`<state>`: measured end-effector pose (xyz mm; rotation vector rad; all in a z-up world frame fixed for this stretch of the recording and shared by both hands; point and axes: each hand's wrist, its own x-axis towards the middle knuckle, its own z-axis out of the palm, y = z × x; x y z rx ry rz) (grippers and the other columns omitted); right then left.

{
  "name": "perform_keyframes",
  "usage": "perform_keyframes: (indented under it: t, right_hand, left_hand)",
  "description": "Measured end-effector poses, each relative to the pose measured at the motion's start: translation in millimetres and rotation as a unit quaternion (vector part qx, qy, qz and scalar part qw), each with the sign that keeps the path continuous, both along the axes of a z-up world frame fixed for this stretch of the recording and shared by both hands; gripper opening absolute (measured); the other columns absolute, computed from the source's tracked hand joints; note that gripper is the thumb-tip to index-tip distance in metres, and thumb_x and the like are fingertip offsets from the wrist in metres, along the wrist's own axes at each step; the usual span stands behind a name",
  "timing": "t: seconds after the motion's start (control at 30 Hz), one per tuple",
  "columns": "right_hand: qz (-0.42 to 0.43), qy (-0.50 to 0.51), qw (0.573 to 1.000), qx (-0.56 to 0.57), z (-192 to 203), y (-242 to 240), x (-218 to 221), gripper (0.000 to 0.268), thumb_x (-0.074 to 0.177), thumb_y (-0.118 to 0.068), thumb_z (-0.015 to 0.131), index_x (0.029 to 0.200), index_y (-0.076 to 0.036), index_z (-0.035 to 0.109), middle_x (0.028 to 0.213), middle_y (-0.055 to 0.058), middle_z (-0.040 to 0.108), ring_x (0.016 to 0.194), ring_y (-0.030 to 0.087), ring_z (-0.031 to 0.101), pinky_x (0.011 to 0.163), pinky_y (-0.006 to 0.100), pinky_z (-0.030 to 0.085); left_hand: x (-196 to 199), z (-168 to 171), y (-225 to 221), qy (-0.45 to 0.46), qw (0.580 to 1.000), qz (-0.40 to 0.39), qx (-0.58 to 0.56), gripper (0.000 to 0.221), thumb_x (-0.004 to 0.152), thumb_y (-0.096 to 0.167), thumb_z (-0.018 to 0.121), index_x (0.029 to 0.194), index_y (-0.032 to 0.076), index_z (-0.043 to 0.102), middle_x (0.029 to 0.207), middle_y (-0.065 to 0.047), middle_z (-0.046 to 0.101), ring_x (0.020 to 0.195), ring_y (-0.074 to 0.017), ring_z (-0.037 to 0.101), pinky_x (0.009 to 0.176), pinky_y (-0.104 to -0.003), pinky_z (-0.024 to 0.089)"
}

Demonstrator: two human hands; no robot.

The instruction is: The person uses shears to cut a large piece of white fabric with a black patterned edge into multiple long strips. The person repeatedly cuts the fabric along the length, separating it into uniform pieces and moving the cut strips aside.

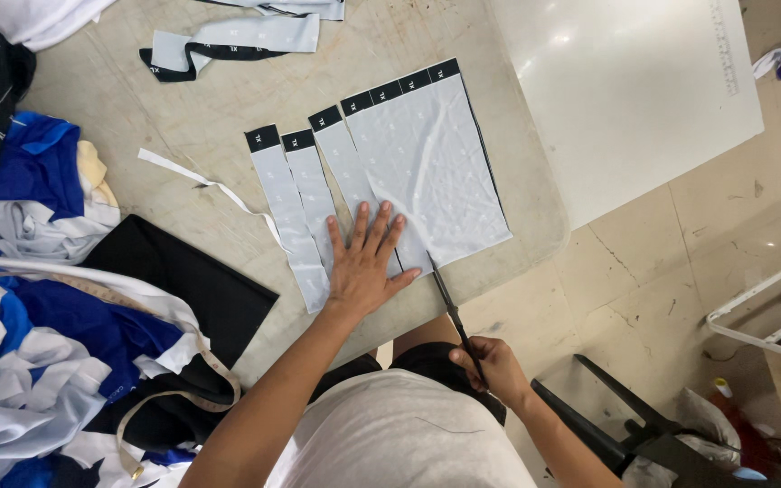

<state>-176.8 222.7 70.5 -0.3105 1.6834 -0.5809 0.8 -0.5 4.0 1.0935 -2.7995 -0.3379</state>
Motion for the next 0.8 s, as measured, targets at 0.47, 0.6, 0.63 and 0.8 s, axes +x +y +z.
perform_keyframes:
  t: [0.47,0.6,0.63,0.8]
  right_hand:
    - [0.022,0.013,1.000,0.009,32,-35,4,0.047,0.091,-0.036,0.078,0.068,-0.008,0.048,0.051,0.006,0.046,0.044,0.015,0.042,0.044,0.028,0.033]
    - [0.065,0.048,0.993,0.083,43,-10,-6,0.054,0.088,-0.037,0.084,0.066,-0.010,0.043,0.050,0.003,0.040,0.045,0.012,0.037,0.047,0.030,0.026]
    - [0.065,0.049,0.993,0.084,44,-1,-13,0.054,0.088,-0.037,0.084,0.066,-0.010,0.043,0.050,0.003,0.040,0.045,0.012,0.037,0.047,0.030,0.026]
    - [0.115,-0.045,0.989,0.082,60,36,-51,0.018,0.088,-0.006,0.075,0.073,0.003,0.070,0.054,0.006,0.056,0.045,0.012,0.047,0.045,0.024,0.033]
  left_hand:
    - [3,-1,0,-0.001,1.000,-0.006,-0.025,0.096,0.093,0.084,0.047,0.166,0.031,0.013,0.172,-0.009,0.002,0.158,-0.0363,-0.004,0.119,-0.076,0.005]
    - [5,-1,1,0.001,1.000,-0.004,-0.018,0.093,0.094,0.084,0.042,0.166,0.031,0.016,0.172,-0.009,0.004,0.158,-0.0366,-0.003,0.118,-0.078,0.005]
    - [7,-2,2,0.002,1.000,-0.004,-0.017,0.093,0.094,0.084,0.042,0.166,0.031,0.016,0.172,-0.009,0.004,0.158,-0.0366,-0.003,0.118,-0.078,0.005]
    - [27,2,4,0.033,0.999,0.014,0.006,0.095,0.089,0.085,0.046,0.164,0.033,0.022,0.173,-0.008,0.009,0.159,-0.0366,0.001,0.114,-0.080,-0.002]
